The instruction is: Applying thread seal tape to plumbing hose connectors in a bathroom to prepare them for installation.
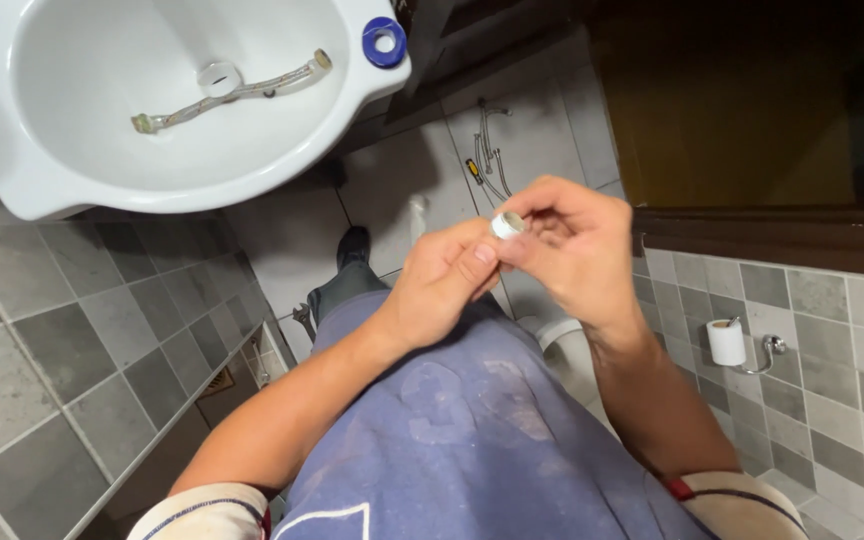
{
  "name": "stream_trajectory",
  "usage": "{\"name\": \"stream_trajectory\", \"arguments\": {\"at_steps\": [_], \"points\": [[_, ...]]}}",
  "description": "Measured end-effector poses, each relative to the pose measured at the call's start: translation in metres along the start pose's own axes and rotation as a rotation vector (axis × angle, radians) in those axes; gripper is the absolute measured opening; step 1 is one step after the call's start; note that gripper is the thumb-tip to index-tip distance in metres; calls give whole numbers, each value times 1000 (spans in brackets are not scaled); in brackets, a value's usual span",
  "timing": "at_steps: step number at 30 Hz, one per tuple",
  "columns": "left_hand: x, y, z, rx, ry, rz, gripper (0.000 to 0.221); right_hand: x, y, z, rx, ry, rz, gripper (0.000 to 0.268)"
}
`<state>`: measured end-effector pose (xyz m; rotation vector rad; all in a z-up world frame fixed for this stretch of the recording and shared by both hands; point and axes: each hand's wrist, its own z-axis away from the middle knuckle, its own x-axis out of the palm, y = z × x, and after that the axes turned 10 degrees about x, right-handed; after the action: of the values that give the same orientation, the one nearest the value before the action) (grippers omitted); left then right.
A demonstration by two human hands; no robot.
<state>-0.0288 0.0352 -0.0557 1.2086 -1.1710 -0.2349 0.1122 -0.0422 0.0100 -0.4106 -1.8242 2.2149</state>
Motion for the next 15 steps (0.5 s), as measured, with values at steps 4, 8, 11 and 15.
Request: {"name": "stream_trajectory", "arguments": {"at_steps": [4, 8, 11, 15], "points": [[1, 28, 4, -80, -137, -57, 37, -4, 10, -1, -112, -106, -114, 33], [-2, 37, 10, -196, -269, 425, 49, -1, 5, -10, -316, -221, -47, 40], [-15, 40, 17, -201, -295, 545, 54, 13, -3, -31, -342, -350, -53, 29], [-36, 39, 22, -121, -219, 572, 53, 16, 38, -117, -350, -220, 154, 22]]}}
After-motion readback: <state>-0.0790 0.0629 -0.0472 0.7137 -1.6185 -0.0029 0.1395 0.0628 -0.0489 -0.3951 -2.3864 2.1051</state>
